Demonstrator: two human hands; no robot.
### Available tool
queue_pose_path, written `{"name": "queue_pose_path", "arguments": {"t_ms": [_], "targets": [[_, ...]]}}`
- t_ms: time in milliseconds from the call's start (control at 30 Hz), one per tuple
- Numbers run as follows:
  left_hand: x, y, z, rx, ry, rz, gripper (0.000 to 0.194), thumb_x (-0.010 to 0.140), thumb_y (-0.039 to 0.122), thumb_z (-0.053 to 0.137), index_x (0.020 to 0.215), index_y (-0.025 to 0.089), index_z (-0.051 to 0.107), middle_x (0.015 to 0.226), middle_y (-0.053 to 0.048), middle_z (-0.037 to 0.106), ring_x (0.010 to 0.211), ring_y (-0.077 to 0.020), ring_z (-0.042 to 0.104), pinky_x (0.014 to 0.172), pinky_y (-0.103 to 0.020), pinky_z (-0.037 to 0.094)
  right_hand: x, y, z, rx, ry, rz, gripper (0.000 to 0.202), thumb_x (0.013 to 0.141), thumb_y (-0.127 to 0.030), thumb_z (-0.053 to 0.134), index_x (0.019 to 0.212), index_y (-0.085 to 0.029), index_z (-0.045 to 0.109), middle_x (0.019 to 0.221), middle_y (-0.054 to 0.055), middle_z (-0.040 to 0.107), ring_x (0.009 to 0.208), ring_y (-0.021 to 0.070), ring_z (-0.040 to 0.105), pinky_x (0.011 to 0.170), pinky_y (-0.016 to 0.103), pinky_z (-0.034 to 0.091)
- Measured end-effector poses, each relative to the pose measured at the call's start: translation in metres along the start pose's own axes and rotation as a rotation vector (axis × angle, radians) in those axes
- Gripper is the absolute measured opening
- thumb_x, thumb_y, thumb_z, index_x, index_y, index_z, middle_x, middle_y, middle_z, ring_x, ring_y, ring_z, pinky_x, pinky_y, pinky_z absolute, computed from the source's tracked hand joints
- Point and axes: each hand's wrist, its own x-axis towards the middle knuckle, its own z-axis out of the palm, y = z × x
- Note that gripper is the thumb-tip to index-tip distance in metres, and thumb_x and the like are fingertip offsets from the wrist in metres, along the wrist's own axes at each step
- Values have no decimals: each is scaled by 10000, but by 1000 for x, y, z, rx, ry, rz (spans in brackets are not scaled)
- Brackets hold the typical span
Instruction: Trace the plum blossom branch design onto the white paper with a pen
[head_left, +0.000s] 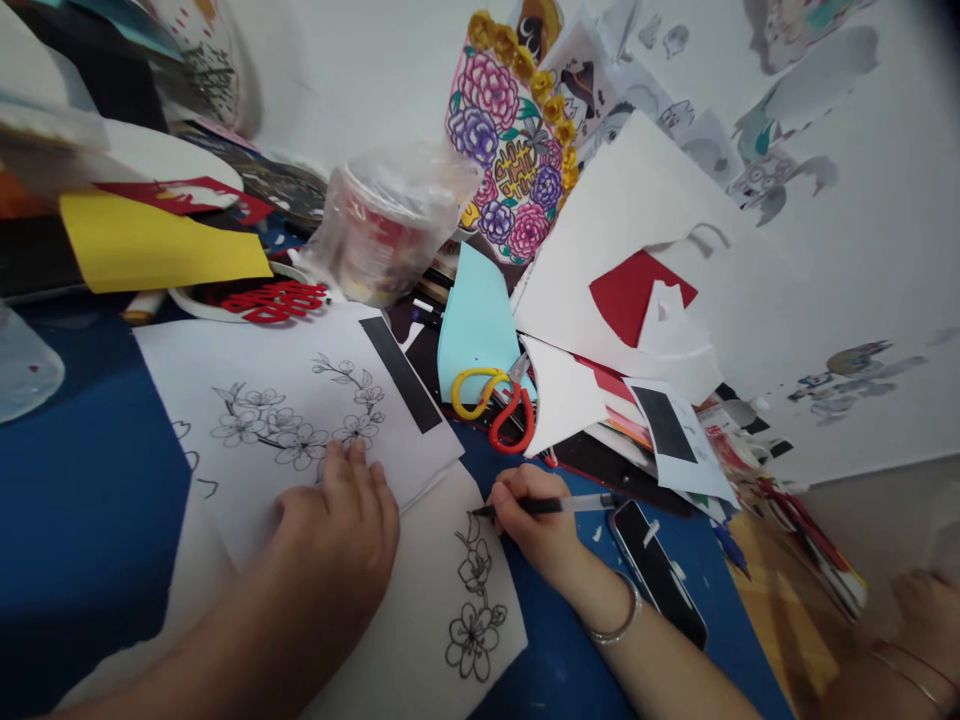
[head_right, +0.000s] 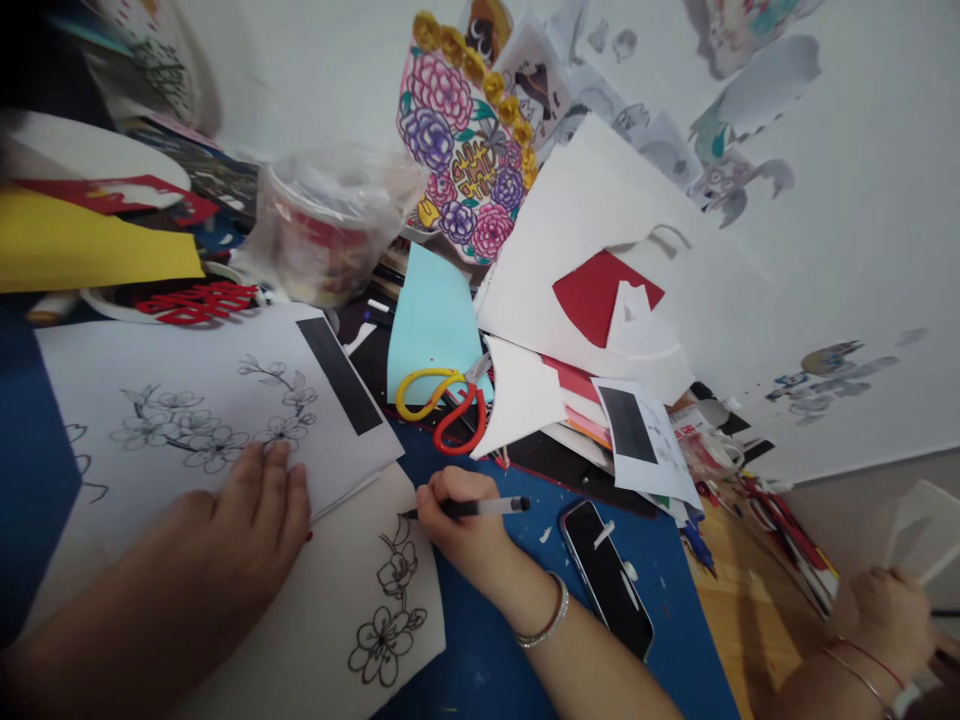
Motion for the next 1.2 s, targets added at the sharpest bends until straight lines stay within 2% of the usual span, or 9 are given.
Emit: {"name": "queue_pose_path", "arguments": {"t_ms": [267, 433, 633, 900, 1033, 1200], "targets": [[-1, 1, 2, -5, 12, -6, 343, 734, 82, 485, 993, -1, 693, 1056, -360, 625, 942, -455, 645, 492, -377, 446, -1, 1, 0, 16, -7, 39, 350, 810, -173, 509, 538, -230, 295, 477, -54, 398, 424, 95, 400, 407, 228, 343], [0, -1, -2, -24, -22, 2, 344, 738, 68, 502, 1016, -36, 675, 1070, -387, 602, 942, -463, 643, 505, -374, 450, -2, 1, 0, 14, -18, 58, 352, 809, -193, 513, 539, -232, 291, 478, -50, 398, 421, 96, 394, 385, 224, 332], [1, -1, -4, 0, -58, 10, 347, 736, 72, 506, 1025, -11, 679, 1078, -369, 609, 960, -459, 640, 508, -371, 449, -2, 1, -1, 29, -16, 44, 354, 817, -189, 508, 542, -230, 288, 473, -56, 383, 431, 94, 401, 406, 220, 345], [1, 1, 4, 12, 41, -18, 333, 710, 51, 499, 974, -5, 695, 1040, -362, 628, 925, -447, 655, 481, -355, 437, -4, 1, -2, 21, -38, 74, 383, 834, -242, 517, 536, -230, 278, 483, -48, 407, 411, 89, 384, 387, 223, 328], [1, 0, 1, 4, -17, -5, 335, 718, 44, 504, 992, -11, 688, 1056, -361, 622, 942, -457, 647, 496, -370, 451, -4, 1, -2, 10, -29, 47, 369, 824, -217, 512, 538, -232, 280, 467, -52, 389, 432, 101, 401, 404, 227, 341], [2, 0, -4, -7, -28, -15, 330, 729, 28, 507, 1004, -13, 684, 1059, -363, 620, 946, -452, 647, 501, -370, 454, -4, 0, -2, 1, -49, 54, 360, 817, -193, 505, 540, -232, 278, 475, -50, 396, 431, 100, 407, 404, 225, 349]]}}
